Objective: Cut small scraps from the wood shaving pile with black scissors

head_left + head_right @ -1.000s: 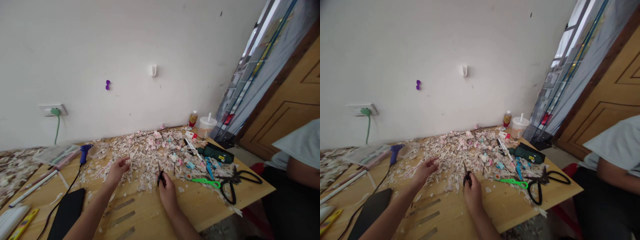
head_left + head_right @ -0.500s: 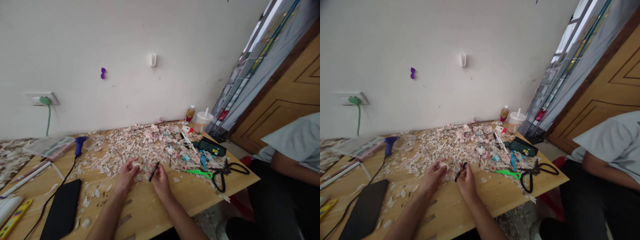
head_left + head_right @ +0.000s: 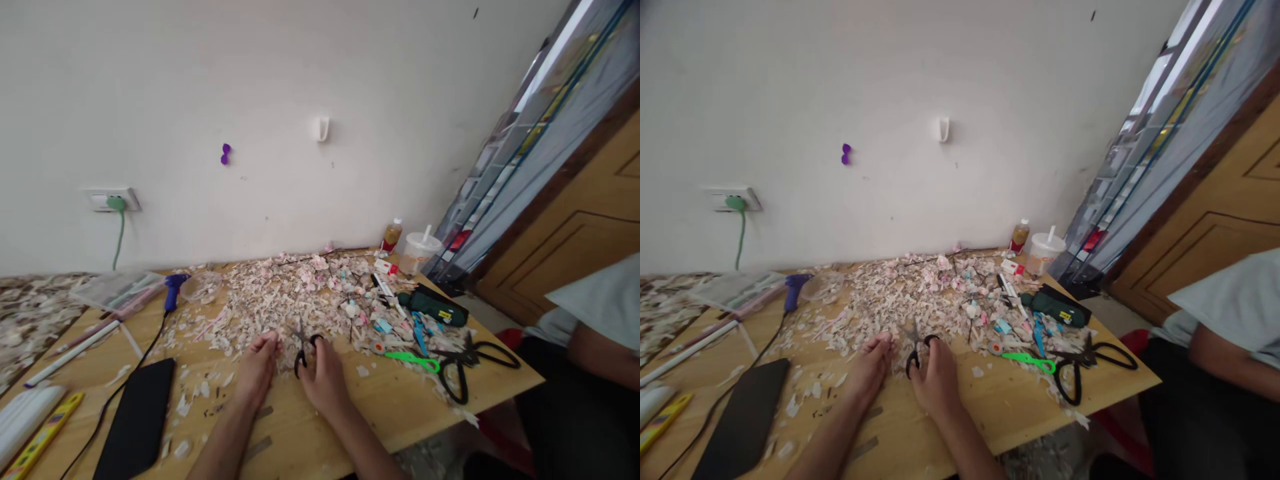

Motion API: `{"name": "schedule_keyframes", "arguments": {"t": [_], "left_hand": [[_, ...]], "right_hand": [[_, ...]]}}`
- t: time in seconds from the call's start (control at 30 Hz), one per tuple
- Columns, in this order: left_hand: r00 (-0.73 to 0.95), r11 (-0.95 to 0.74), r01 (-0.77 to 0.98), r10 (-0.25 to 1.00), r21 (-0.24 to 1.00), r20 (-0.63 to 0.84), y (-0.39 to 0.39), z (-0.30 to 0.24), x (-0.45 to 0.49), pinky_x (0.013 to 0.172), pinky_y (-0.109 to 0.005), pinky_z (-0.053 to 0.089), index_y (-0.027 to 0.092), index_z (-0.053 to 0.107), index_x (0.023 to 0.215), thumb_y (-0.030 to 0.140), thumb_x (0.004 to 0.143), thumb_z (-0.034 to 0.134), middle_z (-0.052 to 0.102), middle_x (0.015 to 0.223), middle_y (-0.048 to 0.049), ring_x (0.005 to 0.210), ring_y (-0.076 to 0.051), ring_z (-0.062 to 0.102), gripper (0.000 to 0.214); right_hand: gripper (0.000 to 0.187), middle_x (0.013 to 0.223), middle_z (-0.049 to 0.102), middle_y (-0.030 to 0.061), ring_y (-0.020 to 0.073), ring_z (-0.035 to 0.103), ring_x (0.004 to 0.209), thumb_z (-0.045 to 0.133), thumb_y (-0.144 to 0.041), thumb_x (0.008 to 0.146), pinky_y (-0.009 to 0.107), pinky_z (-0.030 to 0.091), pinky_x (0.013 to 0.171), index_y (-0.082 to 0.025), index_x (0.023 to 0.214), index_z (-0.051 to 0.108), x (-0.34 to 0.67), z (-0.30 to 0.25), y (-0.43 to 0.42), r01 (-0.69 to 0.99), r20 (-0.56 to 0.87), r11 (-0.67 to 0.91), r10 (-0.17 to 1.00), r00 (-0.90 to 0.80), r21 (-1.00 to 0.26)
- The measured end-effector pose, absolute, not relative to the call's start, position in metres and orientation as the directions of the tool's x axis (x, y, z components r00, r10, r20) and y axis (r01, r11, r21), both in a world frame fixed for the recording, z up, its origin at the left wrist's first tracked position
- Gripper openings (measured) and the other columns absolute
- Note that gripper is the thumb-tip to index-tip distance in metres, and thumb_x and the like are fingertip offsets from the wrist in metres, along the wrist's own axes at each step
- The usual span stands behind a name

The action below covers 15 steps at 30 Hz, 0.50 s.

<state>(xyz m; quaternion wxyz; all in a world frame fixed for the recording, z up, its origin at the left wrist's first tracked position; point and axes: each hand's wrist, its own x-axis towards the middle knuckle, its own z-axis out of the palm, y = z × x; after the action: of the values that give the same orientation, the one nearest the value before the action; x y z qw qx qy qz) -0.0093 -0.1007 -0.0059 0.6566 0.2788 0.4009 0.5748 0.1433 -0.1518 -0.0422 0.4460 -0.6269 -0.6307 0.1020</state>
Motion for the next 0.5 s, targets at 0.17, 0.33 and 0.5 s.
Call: {"name": "schedule_keyframes", "arguments": {"t": [0.17, 0.33, 0.5], "left_hand": [[-0.030, 0.187, -0.678, 0.959, 0.711, -0.281, -0.095, -0.007, -0.014, 0.070, -0.017, 0.052, 0.019, 0.071, 0.072, 0.024, 0.053, 0.090, 0.065, 0.071, 0.0037, 0.067, -0.008, 0.060, 0.027], [-0.050, 0.151, -0.705, 0.964, 0.693, -0.261, -0.096, -0.010, -0.015, 0.063, -0.014, 0.052, 0.021, 0.071, 0.077, 0.016, 0.059, 0.086, 0.066, 0.072, 0.0041, 0.063, -0.007, 0.060, 0.024], [-0.121, 0.086, -0.766, 0.954, 0.637, -0.275, -0.093, -0.008, -0.015, 0.066, -0.012, 0.051, 0.019, 0.069, 0.083, 0.010, 0.053, 0.087, 0.069, 0.074, 0.0047, 0.067, -0.006, 0.064, 0.036]], "right_hand": [[0.029, 0.099, 0.061, 0.0081, 0.0269, 0.056, 0.096, 0.061, -0.027, 0.079, 0.039, 0.040, 0.085, -0.020, 0.107, 0.053, 0.139, -0.034, -0.155, 0.815, 0.381, 0.158, 0.921, 0.081, -0.558], [0.015, 0.087, 0.061, 0.0035, 0.0221, 0.056, 0.085, 0.060, -0.024, 0.079, 0.033, 0.037, 0.079, -0.021, 0.093, 0.054, 0.139, -0.029, -0.156, 0.794, 0.332, 0.178, 0.943, 0.031, -0.582], [0.015, 0.085, 0.059, 0.0030, 0.0222, 0.054, 0.085, 0.059, -0.022, 0.077, 0.033, 0.035, 0.081, -0.021, 0.091, 0.053, 0.139, -0.024, -0.157, 0.803, 0.315, 0.206, 0.949, -0.023, -0.560]]}}
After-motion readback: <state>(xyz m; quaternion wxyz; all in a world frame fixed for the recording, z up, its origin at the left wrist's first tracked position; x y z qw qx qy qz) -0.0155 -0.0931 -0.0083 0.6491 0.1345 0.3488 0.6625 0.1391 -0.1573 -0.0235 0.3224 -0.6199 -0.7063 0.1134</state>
